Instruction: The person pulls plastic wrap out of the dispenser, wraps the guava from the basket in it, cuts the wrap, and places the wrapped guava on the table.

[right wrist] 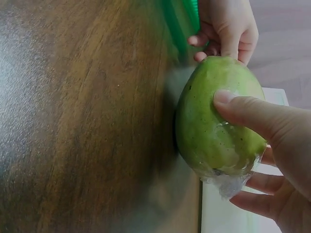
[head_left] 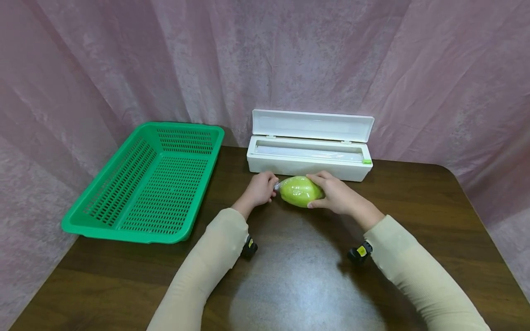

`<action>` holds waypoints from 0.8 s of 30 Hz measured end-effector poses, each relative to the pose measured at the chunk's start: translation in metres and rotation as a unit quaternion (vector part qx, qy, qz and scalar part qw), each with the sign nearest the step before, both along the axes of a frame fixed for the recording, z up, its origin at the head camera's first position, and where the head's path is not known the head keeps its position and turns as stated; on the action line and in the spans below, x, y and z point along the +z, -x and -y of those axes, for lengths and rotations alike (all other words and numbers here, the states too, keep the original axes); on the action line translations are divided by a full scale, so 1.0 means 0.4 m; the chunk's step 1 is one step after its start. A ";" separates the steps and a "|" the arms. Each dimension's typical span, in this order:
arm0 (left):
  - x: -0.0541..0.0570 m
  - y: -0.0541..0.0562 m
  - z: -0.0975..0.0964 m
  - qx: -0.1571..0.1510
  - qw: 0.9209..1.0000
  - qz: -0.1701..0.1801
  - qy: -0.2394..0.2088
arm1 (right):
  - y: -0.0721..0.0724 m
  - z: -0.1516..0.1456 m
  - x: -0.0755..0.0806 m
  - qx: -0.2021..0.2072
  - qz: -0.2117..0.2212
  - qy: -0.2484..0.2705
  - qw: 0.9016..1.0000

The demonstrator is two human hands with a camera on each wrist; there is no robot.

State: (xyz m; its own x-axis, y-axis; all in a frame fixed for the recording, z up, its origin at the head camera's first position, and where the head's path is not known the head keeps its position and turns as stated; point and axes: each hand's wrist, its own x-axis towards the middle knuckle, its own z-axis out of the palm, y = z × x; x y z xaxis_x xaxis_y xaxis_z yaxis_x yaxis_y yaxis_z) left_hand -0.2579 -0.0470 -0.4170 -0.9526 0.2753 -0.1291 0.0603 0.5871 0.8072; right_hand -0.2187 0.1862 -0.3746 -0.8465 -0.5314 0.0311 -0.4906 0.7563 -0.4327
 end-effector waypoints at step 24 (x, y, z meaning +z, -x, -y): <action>0.042 0.023 0.015 0.064 0.948 0.248 -0.188 | -0.012 0.006 0.010 -0.005 0.005 0.000 1.000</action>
